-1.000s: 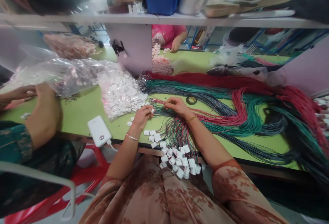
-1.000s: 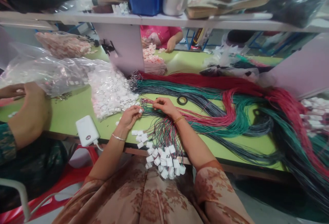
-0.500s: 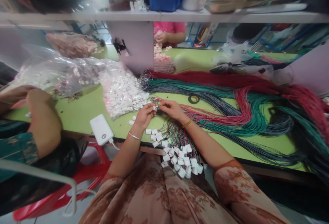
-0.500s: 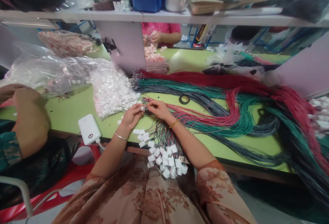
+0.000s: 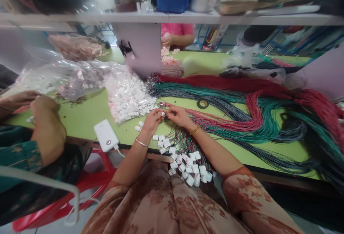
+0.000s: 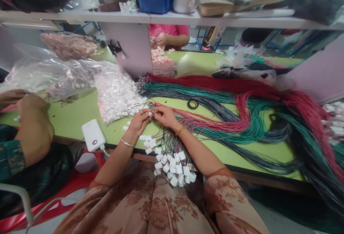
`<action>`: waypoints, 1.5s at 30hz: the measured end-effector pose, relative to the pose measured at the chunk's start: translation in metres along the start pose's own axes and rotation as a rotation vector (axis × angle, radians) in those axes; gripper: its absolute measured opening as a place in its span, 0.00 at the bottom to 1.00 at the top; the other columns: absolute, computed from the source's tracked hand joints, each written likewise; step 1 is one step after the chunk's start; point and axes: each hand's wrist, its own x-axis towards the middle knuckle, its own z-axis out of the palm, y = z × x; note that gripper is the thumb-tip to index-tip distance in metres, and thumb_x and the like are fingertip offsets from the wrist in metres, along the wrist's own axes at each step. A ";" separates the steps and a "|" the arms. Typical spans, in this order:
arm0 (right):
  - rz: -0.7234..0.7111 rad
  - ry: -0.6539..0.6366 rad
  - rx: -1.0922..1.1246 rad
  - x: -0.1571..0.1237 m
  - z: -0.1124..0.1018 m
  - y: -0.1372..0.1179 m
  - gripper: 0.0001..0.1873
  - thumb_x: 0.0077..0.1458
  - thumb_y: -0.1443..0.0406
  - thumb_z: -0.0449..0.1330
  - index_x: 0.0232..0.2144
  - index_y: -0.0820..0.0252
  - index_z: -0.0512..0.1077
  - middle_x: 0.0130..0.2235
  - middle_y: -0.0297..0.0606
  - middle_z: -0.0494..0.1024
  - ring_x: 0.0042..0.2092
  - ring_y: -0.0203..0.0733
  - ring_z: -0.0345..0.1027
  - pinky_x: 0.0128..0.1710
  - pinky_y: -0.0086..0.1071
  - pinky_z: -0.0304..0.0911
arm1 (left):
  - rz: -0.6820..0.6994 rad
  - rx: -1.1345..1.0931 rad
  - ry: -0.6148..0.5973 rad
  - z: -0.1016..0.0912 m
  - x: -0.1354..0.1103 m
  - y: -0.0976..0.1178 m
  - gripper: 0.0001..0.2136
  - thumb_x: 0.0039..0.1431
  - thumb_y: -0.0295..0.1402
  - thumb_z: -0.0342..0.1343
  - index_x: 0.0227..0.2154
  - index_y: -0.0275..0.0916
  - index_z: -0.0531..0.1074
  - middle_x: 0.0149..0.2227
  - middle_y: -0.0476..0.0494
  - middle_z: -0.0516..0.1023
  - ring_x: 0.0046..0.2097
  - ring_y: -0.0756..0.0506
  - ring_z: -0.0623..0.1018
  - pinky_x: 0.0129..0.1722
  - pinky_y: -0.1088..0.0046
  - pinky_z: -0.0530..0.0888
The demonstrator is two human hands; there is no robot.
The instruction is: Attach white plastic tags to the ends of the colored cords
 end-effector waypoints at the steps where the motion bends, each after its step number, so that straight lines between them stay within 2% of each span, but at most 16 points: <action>1: -0.015 -0.006 -0.031 0.000 0.001 0.000 0.09 0.51 0.63 0.55 0.22 0.62 0.69 0.22 0.32 0.67 0.25 0.32 0.55 0.26 0.26 0.51 | 0.005 0.035 0.010 0.000 0.000 -0.002 0.10 0.45 0.29 0.65 0.31 0.34 0.73 0.29 0.47 0.76 0.27 0.54 0.72 0.31 0.78 0.69; 3: -0.051 -0.033 -0.094 -0.001 0.001 0.001 0.10 0.51 0.64 0.55 0.21 0.62 0.68 0.21 0.32 0.66 0.25 0.32 0.55 0.27 0.27 0.50 | 0.010 0.095 0.032 0.000 0.001 -0.006 0.10 0.45 0.30 0.65 0.31 0.34 0.73 0.25 0.48 0.75 0.25 0.55 0.71 0.29 0.78 0.68; 6: -0.088 -0.108 -0.150 -0.001 0.001 0.000 0.10 0.53 0.65 0.53 0.22 0.62 0.68 0.22 0.33 0.67 0.25 0.33 0.56 0.27 0.27 0.50 | 0.014 0.110 0.056 -0.001 0.002 -0.007 0.11 0.45 0.31 0.66 0.32 0.34 0.74 0.26 0.47 0.75 0.24 0.55 0.71 0.28 0.78 0.67; 12: -0.009 -0.147 -0.323 -0.001 0.003 -0.003 0.08 0.53 0.67 0.53 0.23 0.61 0.67 0.23 0.34 0.69 0.25 0.34 0.55 0.27 0.28 0.47 | 0.038 0.173 0.077 0.000 0.002 -0.008 0.10 0.44 0.31 0.65 0.30 0.33 0.74 0.23 0.48 0.74 0.23 0.54 0.70 0.25 0.78 0.65; 15: 0.013 -0.179 -0.297 0.009 -0.002 0.005 0.11 0.58 0.64 0.51 0.26 0.61 0.70 0.26 0.35 0.72 0.27 0.35 0.59 0.29 0.28 0.50 | 0.018 0.161 0.109 0.000 0.002 -0.005 0.09 0.43 0.30 0.65 0.30 0.34 0.74 0.24 0.48 0.75 0.24 0.54 0.70 0.26 0.78 0.66; 17: 0.090 -0.122 -0.332 0.021 -0.007 0.013 0.12 0.59 0.63 0.50 0.31 0.61 0.71 0.30 0.37 0.75 0.30 0.36 0.62 0.31 0.28 0.52 | 0.002 0.127 0.137 0.000 0.003 -0.003 0.09 0.44 0.29 0.64 0.30 0.34 0.74 0.28 0.47 0.77 0.25 0.54 0.71 0.28 0.78 0.67; 19: 0.209 -0.063 -0.479 0.032 -0.011 0.024 0.09 0.56 0.62 0.54 0.33 0.61 0.73 0.34 0.40 0.76 0.32 0.38 0.63 0.31 0.29 0.52 | -0.012 0.102 0.153 0.000 0.003 0.000 0.08 0.43 0.28 0.64 0.29 0.34 0.74 0.30 0.45 0.78 0.26 0.54 0.71 0.29 0.77 0.68; 22: 0.326 -0.063 -0.609 0.042 -0.013 0.037 0.07 0.53 0.63 0.57 0.32 0.60 0.74 0.36 0.41 0.77 0.33 0.39 0.63 0.30 0.30 0.50 | -0.027 0.079 0.151 0.000 0.002 0.003 0.08 0.43 0.28 0.64 0.28 0.34 0.74 0.31 0.44 0.78 0.27 0.54 0.72 0.30 0.77 0.68; 25: 0.330 -0.080 -0.544 0.042 -0.016 0.045 0.08 0.54 0.63 0.55 0.30 0.59 0.73 0.33 0.37 0.77 0.32 0.38 0.63 0.29 0.29 0.49 | -0.041 0.065 0.140 0.000 0.001 0.004 0.08 0.43 0.28 0.64 0.29 0.34 0.74 0.31 0.44 0.78 0.28 0.53 0.72 0.30 0.77 0.69; 28: 0.259 -0.050 -0.507 0.040 -0.022 0.047 0.09 0.55 0.63 0.54 0.28 0.60 0.72 0.31 0.36 0.76 0.31 0.37 0.62 0.30 0.29 0.50 | -0.047 0.053 0.130 0.001 0.000 0.003 0.08 0.43 0.28 0.65 0.29 0.33 0.74 0.32 0.43 0.78 0.29 0.53 0.73 0.31 0.76 0.69; 32: 0.122 -0.028 -0.524 0.041 -0.029 0.039 0.08 0.54 0.65 0.53 0.26 0.61 0.70 0.30 0.37 0.75 0.31 0.37 0.61 0.31 0.29 0.50 | -0.038 0.038 0.103 0.002 0.000 0.002 0.09 0.44 0.29 0.64 0.30 0.34 0.74 0.33 0.42 0.78 0.29 0.53 0.73 0.31 0.76 0.69; 36: 0.105 -0.066 -0.523 0.046 -0.026 0.029 0.07 0.52 0.64 0.55 0.25 0.60 0.69 0.28 0.37 0.74 0.29 0.36 0.59 0.29 0.29 0.48 | -0.040 0.028 0.084 0.002 0.000 0.003 0.09 0.44 0.29 0.64 0.30 0.34 0.74 0.33 0.44 0.77 0.29 0.54 0.73 0.31 0.77 0.68; 38: 0.116 -0.076 -0.417 0.049 -0.022 0.024 0.07 0.52 0.64 0.55 0.25 0.61 0.69 0.27 0.35 0.73 0.28 0.35 0.58 0.29 0.29 0.49 | -0.045 0.029 0.082 0.001 -0.001 0.003 0.09 0.44 0.29 0.65 0.30 0.34 0.73 0.32 0.44 0.77 0.29 0.54 0.72 0.31 0.77 0.68; 42: 0.102 -0.082 -0.063 0.055 -0.012 0.010 0.10 0.50 0.59 0.56 0.26 0.62 0.68 0.26 0.33 0.72 0.28 0.33 0.58 0.29 0.27 0.53 | -0.042 0.014 0.068 0.001 -0.001 0.002 0.10 0.44 0.30 0.65 0.31 0.35 0.72 0.33 0.45 0.77 0.28 0.54 0.72 0.31 0.77 0.68; 45: 0.113 -0.066 0.055 0.051 -0.009 -0.001 0.11 0.49 0.59 0.56 0.26 0.63 0.69 0.26 0.32 0.71 0.27 0.32 0.58 0.29 0.27 0.54 | -0.037 -0.020 0.040 0.002 -0.001 0.002 0.10 0.45 0.30 0.64 0.31 0.35 0.71 0.33 0.45 0.77 0.29 0.54 0.72 0.31 0.77 0.68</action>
